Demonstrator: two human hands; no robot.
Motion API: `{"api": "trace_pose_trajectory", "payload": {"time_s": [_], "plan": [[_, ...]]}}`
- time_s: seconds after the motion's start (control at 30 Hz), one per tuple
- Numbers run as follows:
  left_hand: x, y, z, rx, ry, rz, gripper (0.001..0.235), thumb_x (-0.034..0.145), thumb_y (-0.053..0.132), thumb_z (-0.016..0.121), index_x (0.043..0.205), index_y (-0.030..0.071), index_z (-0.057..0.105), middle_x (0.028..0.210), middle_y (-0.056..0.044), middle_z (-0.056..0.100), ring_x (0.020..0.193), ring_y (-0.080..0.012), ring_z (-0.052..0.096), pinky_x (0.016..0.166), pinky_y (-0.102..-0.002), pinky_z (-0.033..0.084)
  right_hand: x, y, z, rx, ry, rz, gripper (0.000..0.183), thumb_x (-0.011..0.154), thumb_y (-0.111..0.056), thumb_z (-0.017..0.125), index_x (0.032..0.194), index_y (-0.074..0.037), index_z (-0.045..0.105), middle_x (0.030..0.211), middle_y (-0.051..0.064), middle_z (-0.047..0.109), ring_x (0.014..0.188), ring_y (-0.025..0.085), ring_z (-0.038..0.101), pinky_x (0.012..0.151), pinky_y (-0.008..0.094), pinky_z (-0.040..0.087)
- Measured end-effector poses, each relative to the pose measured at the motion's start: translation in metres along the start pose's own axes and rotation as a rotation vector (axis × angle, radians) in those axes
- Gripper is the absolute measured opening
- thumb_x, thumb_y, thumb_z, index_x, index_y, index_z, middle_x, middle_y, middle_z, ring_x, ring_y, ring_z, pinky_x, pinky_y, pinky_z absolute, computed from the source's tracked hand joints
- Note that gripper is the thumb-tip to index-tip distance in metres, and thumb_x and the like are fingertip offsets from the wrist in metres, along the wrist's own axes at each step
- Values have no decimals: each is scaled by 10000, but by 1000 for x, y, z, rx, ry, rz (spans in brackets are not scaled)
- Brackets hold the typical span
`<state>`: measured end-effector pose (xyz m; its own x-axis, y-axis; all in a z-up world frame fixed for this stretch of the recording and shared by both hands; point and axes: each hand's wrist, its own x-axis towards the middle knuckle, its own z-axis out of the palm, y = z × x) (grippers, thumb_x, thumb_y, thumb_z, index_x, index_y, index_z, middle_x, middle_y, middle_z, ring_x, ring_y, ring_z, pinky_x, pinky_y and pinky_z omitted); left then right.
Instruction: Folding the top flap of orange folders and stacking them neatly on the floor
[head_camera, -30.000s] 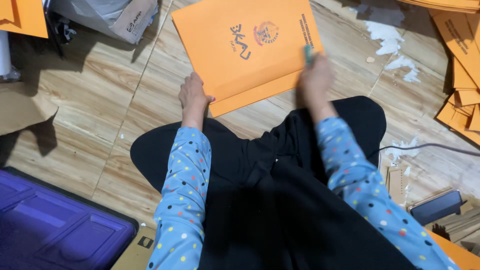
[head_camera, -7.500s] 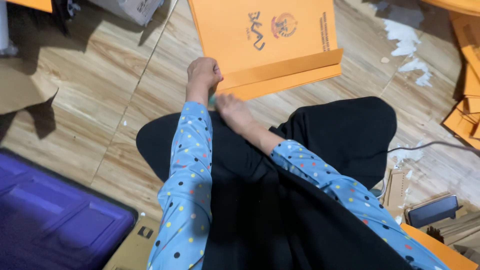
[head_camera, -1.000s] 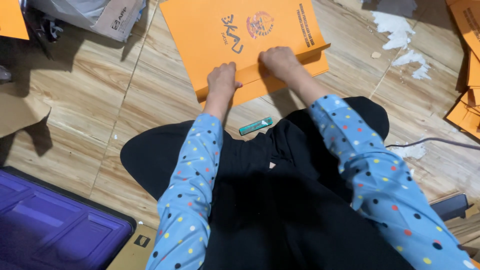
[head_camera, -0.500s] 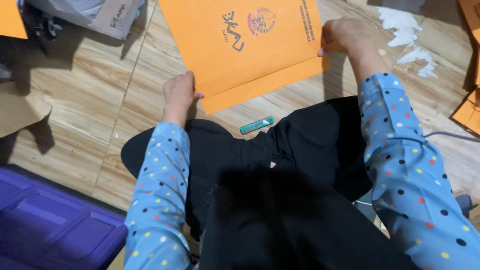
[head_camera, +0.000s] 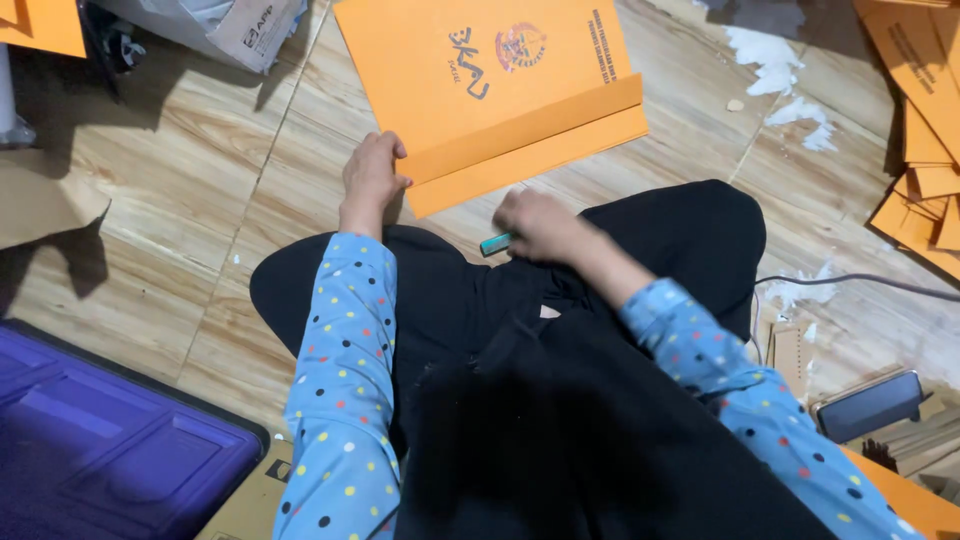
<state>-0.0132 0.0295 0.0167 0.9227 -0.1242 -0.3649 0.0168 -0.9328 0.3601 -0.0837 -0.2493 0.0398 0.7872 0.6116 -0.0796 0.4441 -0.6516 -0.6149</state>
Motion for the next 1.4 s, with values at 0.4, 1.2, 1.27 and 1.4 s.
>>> {"api": "trace_pose_trajectory", "payload": {"time_s": [0.4, 1.2, 1.27, 1.4], "plan": [[3, -9, 7, -215, 92, -98, 154, 729, 233, 733, 759, 184, 589, 716, -9, 507, 811, -240, 584, 755, -378, 462, -3, 61, 8, -343, -192, 258, 509, 680, -98, 660, 1153, -237, 532, 966, 87, 557, 883, 333, 607, 676, 418, 526], [32, -1, -8, -93, -191, -325, 164, 676, 298, 736, 634, 271, 580, 752, 69, 648, 810, -162, 616, 694, -299, 441, 11, 132, -58, -302, 701, 685, 235, 699, -103, 681, 856, -97, 507, 840, 97, 520, 722, 309, 545, 613, 441, 418], [30, -2, -9, -137, -211, -353, 180, 685, 296, 743, 607, 275, 582, 719, 95, 647, 774, -115, 618, 669, -264, 445, 17, 114, -46, -172, 827, 683, 205, 682, -35, 592, 831, -104, 469, 805, 97, 505, 665, 298, 507, 571, 439, 387], [19, -9, -12, -217, -130, -226, 84, 683, 240, 723, 698, 196, 652, 720, -23, 649, 857, -267, 624, 761, -356, 468, 53, 38, 24, -275, 714, 485, 174, 700, -60, 574, 839, -98, 477, 784, 85, 497, 665, 280, 519, 559, 411, 408]]}}
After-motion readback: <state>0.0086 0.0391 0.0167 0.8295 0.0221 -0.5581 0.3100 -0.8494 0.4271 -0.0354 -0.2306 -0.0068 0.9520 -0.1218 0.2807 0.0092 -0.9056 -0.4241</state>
